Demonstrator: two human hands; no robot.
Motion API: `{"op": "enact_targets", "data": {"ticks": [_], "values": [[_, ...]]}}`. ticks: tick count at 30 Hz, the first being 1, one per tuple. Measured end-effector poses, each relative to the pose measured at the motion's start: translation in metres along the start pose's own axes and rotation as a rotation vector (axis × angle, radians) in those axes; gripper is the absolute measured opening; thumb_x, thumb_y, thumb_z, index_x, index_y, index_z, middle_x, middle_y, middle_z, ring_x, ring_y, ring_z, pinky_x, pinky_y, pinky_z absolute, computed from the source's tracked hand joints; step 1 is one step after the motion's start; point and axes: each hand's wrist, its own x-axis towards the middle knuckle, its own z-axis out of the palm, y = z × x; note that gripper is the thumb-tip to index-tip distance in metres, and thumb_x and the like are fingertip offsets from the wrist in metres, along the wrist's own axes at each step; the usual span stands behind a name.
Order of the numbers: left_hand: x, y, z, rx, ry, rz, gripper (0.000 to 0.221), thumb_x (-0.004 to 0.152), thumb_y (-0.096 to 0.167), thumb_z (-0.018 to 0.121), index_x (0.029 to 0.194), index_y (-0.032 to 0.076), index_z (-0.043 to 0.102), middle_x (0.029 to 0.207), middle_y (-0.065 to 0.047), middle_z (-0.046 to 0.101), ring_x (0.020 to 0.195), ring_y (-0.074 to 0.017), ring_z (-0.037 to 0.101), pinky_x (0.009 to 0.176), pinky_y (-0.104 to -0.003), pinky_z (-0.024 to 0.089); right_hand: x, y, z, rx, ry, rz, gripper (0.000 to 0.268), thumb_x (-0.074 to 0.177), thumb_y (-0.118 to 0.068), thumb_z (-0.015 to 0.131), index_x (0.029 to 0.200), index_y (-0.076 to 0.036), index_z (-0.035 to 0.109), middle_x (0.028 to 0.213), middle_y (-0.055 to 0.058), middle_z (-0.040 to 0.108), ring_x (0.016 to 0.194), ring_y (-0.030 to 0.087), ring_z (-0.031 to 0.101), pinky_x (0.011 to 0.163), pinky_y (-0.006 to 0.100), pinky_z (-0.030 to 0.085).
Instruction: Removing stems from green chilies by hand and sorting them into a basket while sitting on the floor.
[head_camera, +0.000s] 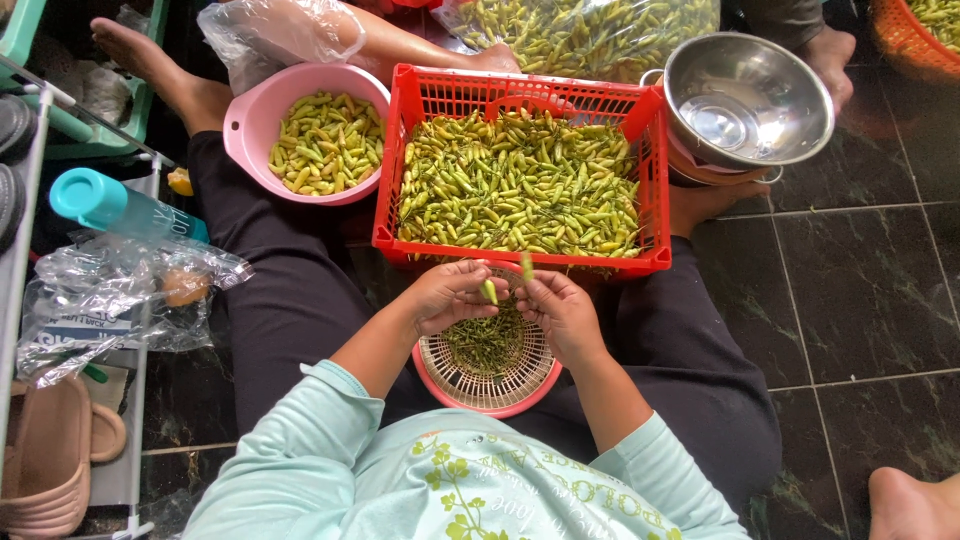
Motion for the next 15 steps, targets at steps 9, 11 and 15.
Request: {"op": "enact_targets", "data": {"ticks": [9,11,15], "values": [[0.014,-0.042,-0.018,0.229,0.131,0.097,0.029,0.087,0.016,0.085,0.107,0.003,0.069,0.086,-0.003,0.065,0.071,-0.0094,0.068,0.064,-0.022,0.063,0.004,0.030,-0.007,-0.392,-0.039,-0.058,0.017,0.092,-0.009,0.078,0.106,0.001,0.076,0.079,0.012,0.077,0.073,0.015,0.076,0.062,0.020,0.059],[0.007,-0.037,-0.015,0.191,0.105,0.073,0.026,0.089,0.019,0.084,0.104,0.004,0.069,0.085,-0.005,0.067,0.068,-0.0078,0.065,0.057,-0.018,0.057,0.004,0.031,-0.008,-0.393,-0.070,-0.079,0.014,0.091,-0.009,0.078,0.102,0.000,0.076,0.078,0.011,0.077,0.074,0.014,0.075,0.064,0.021,0.059],[0.003,-0.032,-0.022,0.027,0.017,-0.012,0.018,0.095,0.024,0.077,0.099,0.007,0.070,0.083,-0.006,0.067,0.065,-0.0058,0.059,0.046,-0.011,0.045,-0.003,0.022,-0.006,-0.308,-0.272,-0.146,0.006,0.093,-0.006,0.075,0.094,-0.001,0.076,0.079,0.008,0.071,0.082,0.012,0.069,0.075,0.028,0.058]]}}
